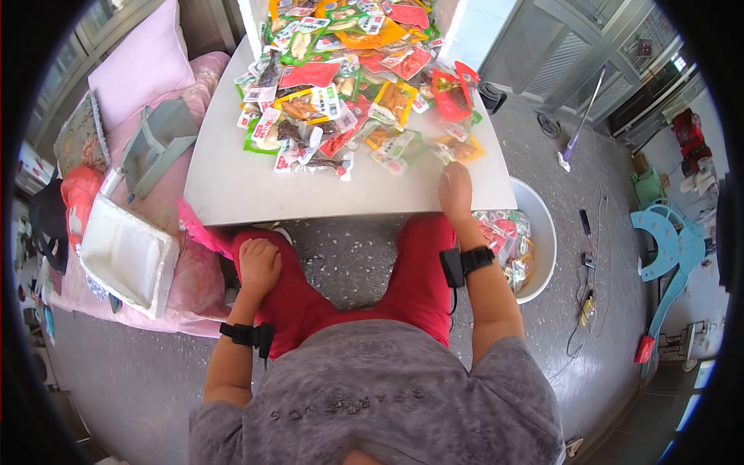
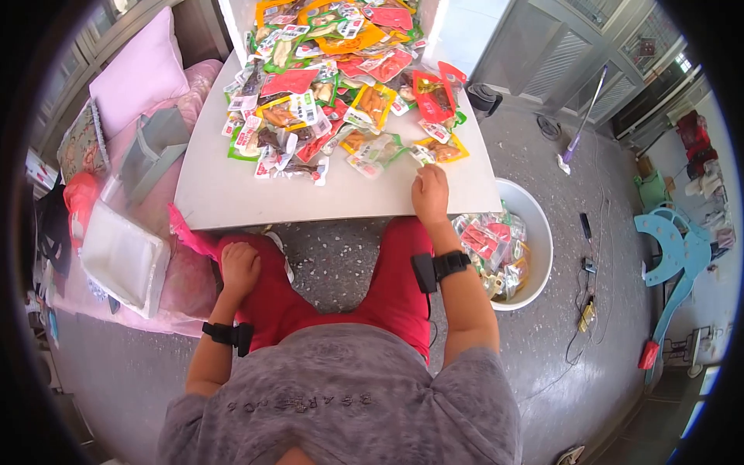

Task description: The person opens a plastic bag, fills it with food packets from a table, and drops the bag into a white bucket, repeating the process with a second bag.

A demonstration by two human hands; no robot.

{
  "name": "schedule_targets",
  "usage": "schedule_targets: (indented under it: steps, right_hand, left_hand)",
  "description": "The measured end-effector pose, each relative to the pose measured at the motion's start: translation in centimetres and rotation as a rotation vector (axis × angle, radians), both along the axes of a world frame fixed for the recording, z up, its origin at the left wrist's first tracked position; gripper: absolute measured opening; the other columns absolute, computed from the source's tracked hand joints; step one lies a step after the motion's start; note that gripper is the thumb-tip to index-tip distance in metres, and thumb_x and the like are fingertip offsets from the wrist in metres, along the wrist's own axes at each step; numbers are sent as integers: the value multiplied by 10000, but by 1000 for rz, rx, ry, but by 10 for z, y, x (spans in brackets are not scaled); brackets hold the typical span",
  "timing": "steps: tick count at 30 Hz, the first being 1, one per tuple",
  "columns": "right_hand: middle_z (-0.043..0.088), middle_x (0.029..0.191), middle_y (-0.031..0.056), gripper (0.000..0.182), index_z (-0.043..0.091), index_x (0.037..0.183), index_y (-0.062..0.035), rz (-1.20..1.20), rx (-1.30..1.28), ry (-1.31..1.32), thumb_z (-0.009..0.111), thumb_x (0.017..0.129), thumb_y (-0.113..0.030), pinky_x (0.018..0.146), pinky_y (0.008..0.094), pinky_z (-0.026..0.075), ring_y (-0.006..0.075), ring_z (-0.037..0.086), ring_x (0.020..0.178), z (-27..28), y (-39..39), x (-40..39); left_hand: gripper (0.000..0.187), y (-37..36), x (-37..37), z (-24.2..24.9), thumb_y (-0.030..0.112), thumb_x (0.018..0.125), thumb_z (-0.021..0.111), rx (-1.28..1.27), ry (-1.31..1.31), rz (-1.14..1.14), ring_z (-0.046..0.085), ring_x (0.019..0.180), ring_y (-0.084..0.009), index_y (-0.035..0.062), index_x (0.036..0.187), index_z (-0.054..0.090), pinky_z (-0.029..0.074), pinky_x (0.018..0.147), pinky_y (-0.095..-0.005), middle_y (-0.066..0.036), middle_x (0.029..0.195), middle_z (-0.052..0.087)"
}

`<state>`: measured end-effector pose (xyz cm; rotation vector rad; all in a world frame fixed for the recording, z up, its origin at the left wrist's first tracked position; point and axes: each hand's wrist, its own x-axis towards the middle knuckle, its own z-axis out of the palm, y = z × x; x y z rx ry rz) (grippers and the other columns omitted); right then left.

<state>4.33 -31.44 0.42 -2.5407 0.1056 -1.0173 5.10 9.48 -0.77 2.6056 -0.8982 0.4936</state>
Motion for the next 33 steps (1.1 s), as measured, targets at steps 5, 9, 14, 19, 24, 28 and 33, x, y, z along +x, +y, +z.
schedule_targets:
  steps: [5, 9, 14, 19, 24, 28, 33]
  right_hand:
    - [507, 770, 160, 150, 480, 771, 2, 294, 78, -3, 502, 628, 38, 653, 369, 424, 324, 495, 729, -2, 72, -36]
    - [512, 750, 146, 155, 485, 783, -4, 458, 109, 59, 506, 633, 30, 627, 364, 433, 306, 507, 712, -15, 103, -66]
    - [522, 747, 140, 152, 493, 793, -6, 393, 117, 169, 505, 643, 11, 622, 361, 437, 300, 515, 704, -29, 92, -78]
    - [535, 751, 140, 135, 497, 791, -7, 303, 150, 177, 500, 656, -2, 626, 351, 437, 294, 523, 700, -59, 70, -76]
    - [540, 746, 133, 127, 500, 790, -15, 194, 201, 172, 500, 664, -12, 623, 344, 436, 287, 528, 694, -41, 87, -76]
    - [540, 747, 134, 125, 501, 789, -18, 202, 175, 176, 502, 664, -18, 621, 343, 435, 285, 528, 694, -38, 87, -75]
    - [542, 750, 130, 115, 505, 784, -20, 207, 148, 172, 499, 669, -27, 621, 346, 433, 283, 528, 696, -36, 88, -75]
  left_hand:
    - [109, -5, 1, 9, 127, 619, 561, -107, 11, -4, 492, 808, -213, 71, 704, 523, 316, 794, -381, -58, 756, 535]
    - [124, -29, 0, 61, 82, 644, 577, -372, 113, -176, 499, 747, -244, 29, 730, 506, 368, 703, -344, -88, 756, 528]
    - [85, -61, -11, 163, 58, 738, 495, -757, 481, -588, 498, 763, -231, 8, 806, 506, 386, 706, -340, -97, 772, 508]
    - [132, -90, -27, 245, 135, 724, 551, -999, 543, -1311, 500, 657, -226, 19, 775, 516, 388, 625, -344, -75, 710, 500]
    - [242, -121, -89, 281, 224, 750, 525, -1532, 530, -1431, 433, 453, -142, 16, 628, 522, 349, 444, -283, -29, 543, 435]
    - [238, -143, -91, 285, 151, 767, 487, -1753, 279, -1569, 393, 395, -123, -6, 589, 505, 325, 378, -244, -25, 507, 405]
    - [218, -137, -95, 290, 97, 765, 454, -1717, 281, -1567, 390, 399, -125, -6, 577, 491, 321, 391, -242, -25, 511, 395]
